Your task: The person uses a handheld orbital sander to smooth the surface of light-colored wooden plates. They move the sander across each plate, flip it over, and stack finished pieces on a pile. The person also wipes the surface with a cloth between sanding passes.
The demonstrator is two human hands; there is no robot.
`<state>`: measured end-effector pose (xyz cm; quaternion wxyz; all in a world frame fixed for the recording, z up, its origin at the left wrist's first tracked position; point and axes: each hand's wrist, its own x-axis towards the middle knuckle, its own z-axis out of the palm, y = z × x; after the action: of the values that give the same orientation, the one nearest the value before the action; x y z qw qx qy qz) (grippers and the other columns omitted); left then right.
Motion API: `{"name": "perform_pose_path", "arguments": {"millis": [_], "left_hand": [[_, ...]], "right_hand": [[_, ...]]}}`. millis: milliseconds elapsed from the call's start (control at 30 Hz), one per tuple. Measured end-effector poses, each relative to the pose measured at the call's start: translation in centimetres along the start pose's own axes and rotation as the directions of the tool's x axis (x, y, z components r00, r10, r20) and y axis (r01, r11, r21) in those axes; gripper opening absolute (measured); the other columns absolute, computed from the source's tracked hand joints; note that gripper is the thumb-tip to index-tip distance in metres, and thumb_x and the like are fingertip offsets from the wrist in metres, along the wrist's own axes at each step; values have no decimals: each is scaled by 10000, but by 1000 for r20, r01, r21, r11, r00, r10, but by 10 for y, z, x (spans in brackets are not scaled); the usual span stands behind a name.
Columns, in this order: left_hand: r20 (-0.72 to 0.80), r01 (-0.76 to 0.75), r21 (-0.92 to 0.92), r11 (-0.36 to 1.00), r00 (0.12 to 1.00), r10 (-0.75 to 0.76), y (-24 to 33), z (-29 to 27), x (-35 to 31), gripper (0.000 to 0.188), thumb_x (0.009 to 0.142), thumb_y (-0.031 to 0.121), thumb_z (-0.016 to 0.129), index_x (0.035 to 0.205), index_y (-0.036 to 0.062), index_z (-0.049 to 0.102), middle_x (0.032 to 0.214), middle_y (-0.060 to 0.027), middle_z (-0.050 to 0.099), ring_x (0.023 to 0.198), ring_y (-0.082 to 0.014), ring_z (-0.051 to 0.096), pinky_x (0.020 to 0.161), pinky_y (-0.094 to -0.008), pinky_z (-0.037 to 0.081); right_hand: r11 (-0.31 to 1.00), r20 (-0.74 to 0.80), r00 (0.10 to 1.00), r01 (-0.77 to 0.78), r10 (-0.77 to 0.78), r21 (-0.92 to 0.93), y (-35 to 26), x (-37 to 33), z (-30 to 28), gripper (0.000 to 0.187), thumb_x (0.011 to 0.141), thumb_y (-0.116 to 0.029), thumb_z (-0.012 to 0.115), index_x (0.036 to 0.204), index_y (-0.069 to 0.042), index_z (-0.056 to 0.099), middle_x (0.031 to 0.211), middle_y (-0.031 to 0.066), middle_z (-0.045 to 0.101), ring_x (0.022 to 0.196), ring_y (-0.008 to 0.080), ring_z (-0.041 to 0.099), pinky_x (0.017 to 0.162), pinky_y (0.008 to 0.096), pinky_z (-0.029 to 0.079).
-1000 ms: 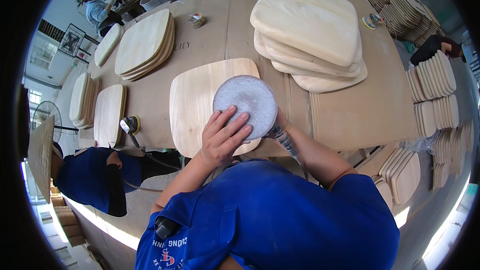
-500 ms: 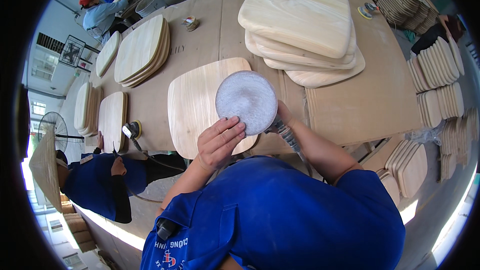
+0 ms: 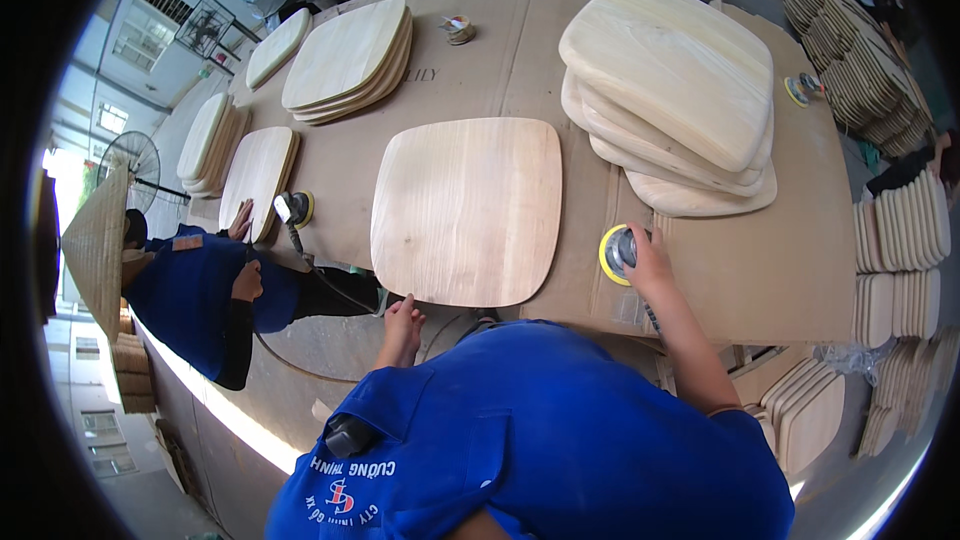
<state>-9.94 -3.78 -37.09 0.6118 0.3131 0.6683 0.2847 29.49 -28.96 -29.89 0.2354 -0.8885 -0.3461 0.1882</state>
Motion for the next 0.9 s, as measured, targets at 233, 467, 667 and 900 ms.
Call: {"name": "perform_pose_path", "arguments": {"millis": [233,467,667,900], "left_hand": [[354,454,-273,848,867,-350,-18,27,11,524,930,402,608,1259,27,446,1220,-186,542,1224,-368,475,1054,-515,371],[332,243,-333,911,934,-127,37,26,-30,373,963,342,571,1164,30,538,1011,-121,661,950,-238,656,818,-394,590],[427,137,-285,949,904,-2,110,41,-53,389,959,264,585,1169,-53,499,1006,-206,644,893,-315,677,708,-315,619],[422,77,-305,949,905,62,135,54,-77,404,954,272,598,1136,-79,515,953,-211,653,865,-305,688,676,-279,613]], "right_hand": [[995,29,999,39,-37,-87,5,-8,12,773,701,-71,767,1379,-187,414,1373,229,330,1172,434,507,963,467,469],[988,182,981,-41,68,-150,-12,-5,-3,790,755,-176,758,1424,-164,337,1396,249,309,1120,450,545,950,477,473],[986,169,984,-34,62,-165,-13,-5,0,799,765,-189,760,1433,-165,322,1402,261,301,1118,454,546,942,483,475],[987,178,981,-48,75,-153,-15,-5,-2,813,765,-183,758,1442,-162,310,1413,253,299,1105,451,556,935,476,478]]}}
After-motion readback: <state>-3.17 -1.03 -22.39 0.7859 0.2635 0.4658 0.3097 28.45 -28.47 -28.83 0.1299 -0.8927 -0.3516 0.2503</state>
